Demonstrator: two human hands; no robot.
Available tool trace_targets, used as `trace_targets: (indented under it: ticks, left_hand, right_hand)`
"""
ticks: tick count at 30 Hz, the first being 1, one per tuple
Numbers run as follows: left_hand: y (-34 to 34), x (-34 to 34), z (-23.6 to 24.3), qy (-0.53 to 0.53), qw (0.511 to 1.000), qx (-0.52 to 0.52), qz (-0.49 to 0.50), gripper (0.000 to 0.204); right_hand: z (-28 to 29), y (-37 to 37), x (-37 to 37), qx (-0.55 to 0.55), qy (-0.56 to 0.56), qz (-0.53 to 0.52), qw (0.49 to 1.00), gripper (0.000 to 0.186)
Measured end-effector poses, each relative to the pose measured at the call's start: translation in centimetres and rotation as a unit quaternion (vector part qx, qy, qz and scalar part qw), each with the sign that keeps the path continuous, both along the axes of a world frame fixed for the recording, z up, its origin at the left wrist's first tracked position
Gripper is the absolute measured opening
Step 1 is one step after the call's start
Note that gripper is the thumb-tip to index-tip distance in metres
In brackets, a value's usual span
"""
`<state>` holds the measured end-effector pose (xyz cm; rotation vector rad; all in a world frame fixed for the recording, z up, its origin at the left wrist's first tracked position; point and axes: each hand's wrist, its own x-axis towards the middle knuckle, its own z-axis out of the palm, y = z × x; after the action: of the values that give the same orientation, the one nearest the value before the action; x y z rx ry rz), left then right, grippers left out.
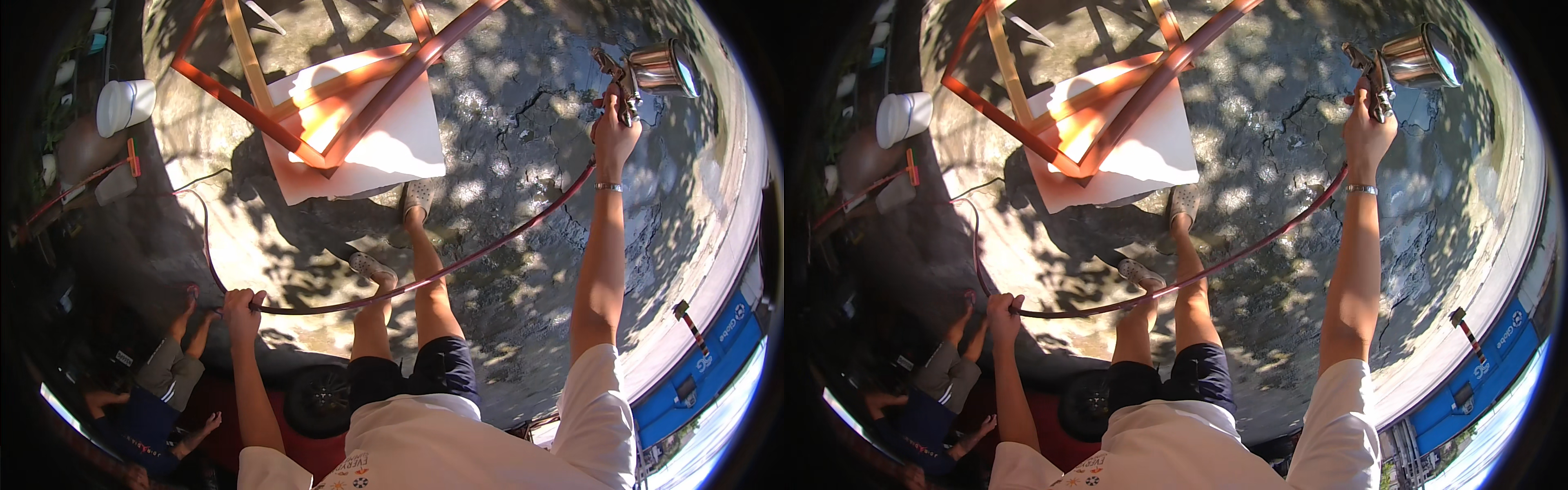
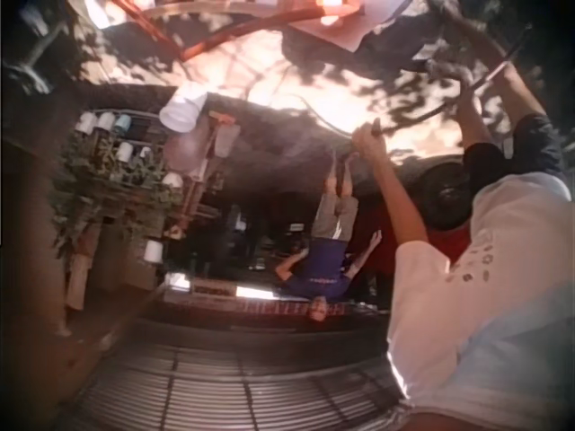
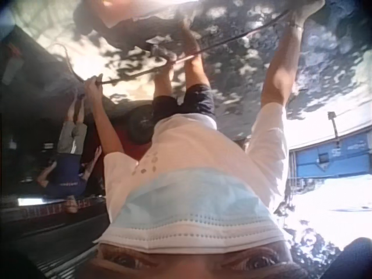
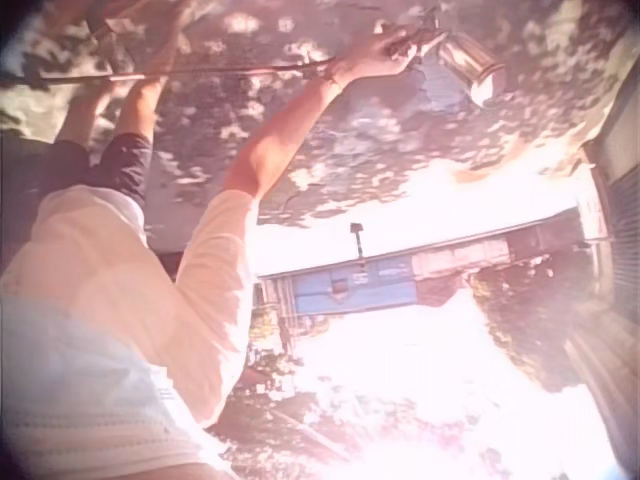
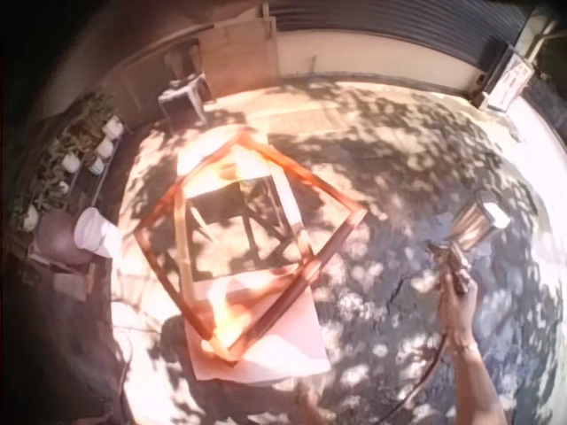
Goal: The person retrieves a spray gun, picks up a wooden frame, and places it on a stand. They then spray paint the frame with a handheld spray gun, moving around to cover different sides. After finishing, they place the frame back on the ground.
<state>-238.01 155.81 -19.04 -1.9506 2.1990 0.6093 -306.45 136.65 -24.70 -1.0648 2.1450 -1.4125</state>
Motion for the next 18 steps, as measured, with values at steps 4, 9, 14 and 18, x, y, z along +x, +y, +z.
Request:
trace_targets:
  ticks: [4, 9, 14, 18]
  left_hand:
    - [0.4, 1.5, -0.1, 0.009, 0.999, -0.023, -0.032, 0.043]
    - [0.4, 3.2, 1.6, 0.034, 0.997, -0.014, -0.061, 0.044]
    - [1.9, 5.1, 3.1, 0.027, 0.998, -0.011, -0.062, 0.042]
    - [2.5, 5.2, 3.6, 0.043, 0.998, -0.012, -0.053, 0.039]
  right_hand:
    - [-0.6, 8.1, 6.4, 0.110, -0.165, 0.045, 0.979, 0.029]
    - [-1.3, 17.7, 15.3, 0.127, -0.202, 0.122, 0.964, 0.024]
    - [2.4, 22.5, 21.7, 0.136, -0.185, 0.287, 0.930, 0.013]
    - [3.7, 24.6, 24.1, 0.142, -0.169, 0.379, 0.899, 0.023]
